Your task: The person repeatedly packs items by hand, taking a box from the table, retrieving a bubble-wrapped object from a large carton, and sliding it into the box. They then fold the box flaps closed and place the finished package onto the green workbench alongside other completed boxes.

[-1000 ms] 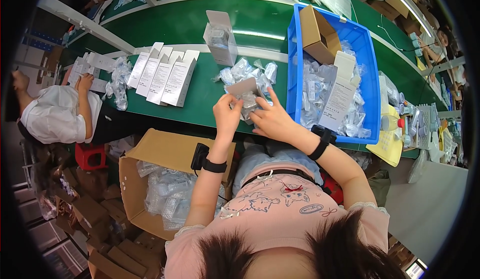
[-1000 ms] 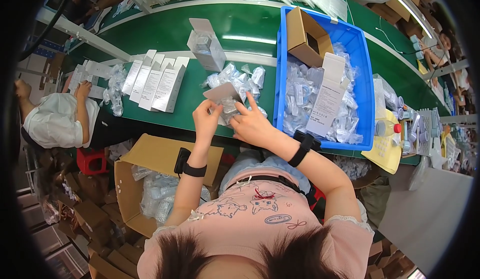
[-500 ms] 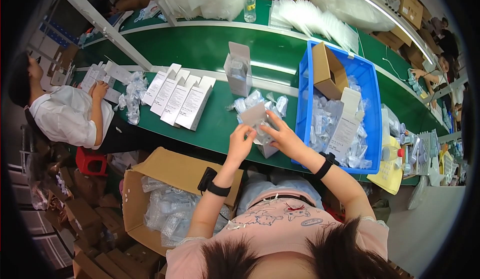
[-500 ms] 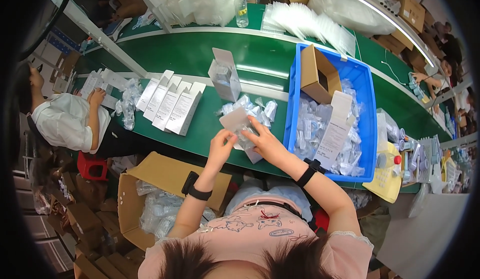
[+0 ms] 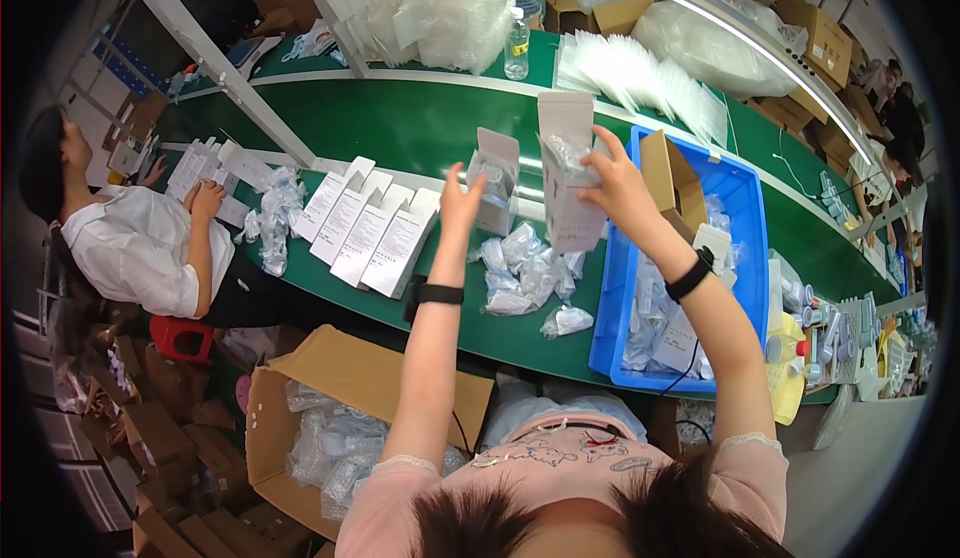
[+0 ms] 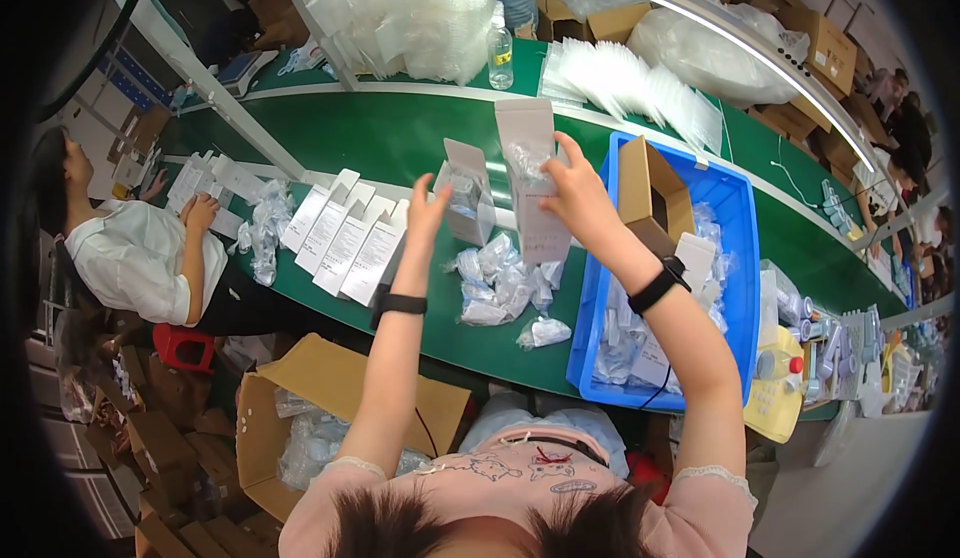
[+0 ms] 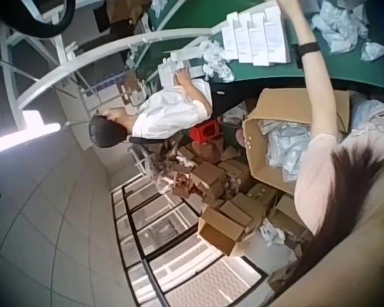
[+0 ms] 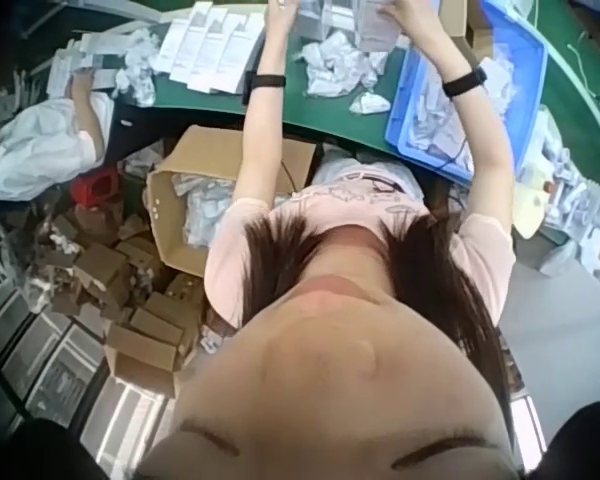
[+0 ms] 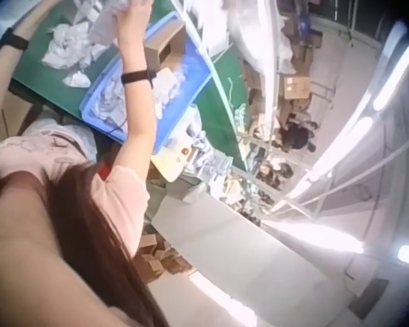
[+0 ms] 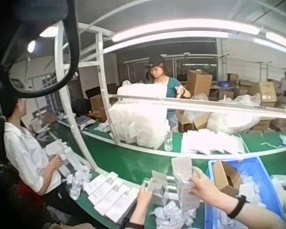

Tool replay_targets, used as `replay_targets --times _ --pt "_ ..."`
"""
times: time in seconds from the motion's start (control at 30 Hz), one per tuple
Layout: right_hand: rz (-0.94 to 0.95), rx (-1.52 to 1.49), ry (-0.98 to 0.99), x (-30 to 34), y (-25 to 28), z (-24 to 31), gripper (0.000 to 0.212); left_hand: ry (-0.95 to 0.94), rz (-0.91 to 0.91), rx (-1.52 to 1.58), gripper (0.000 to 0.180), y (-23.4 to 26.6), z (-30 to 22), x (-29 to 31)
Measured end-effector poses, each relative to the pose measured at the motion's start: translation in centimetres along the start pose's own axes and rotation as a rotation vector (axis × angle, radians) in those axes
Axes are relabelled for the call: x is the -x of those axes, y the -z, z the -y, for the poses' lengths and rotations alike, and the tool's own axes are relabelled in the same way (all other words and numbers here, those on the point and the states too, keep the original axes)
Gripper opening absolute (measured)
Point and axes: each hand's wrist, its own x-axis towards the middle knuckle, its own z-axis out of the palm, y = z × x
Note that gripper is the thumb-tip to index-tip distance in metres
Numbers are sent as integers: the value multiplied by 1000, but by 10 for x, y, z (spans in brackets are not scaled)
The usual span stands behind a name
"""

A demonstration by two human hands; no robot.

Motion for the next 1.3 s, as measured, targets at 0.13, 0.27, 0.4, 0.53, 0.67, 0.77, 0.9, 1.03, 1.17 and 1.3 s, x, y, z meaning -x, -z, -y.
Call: replay_targets --times 0.13,0.27,0.4,0.53,0.67,0.77,0.9,1.03,1.17,1.3 --pt "-51 118 29 -28 -41 -37 39 278 311 -109 24 -12 -7 -8" --pt "-85 115 -64 -48 -86 -43 37 240 130 -139 21 4 -17 -10" --pt "-106 97 -52 -56 -135 -37 36 182 30 -117 20 16 -5 -18" --pt "-148 88 3 -44 -169 -24 36 153 -11 -155 21 19 7 -21" --pt "-182 -12 97 -34 -187 3 34 117 -182 -136 36 31 15 -17" --pt "-215 2 123 -33 -189 -4 31 62 -331 -161 51 35 -17 -1" --pt "-109 7 117 -28 -176 -21 39 -14 132 -118 55 82 -132 65" --pt "-3 138 202 -19 -154 2 49 -11 355 -205 49 176 -213 139" --pt "114 419 329 7 -106 51 49 253 155 -361 41 254 -167 183" --pt "387 350 297 20 -83 61 45 521 -4 -631 35 311 -109 245"
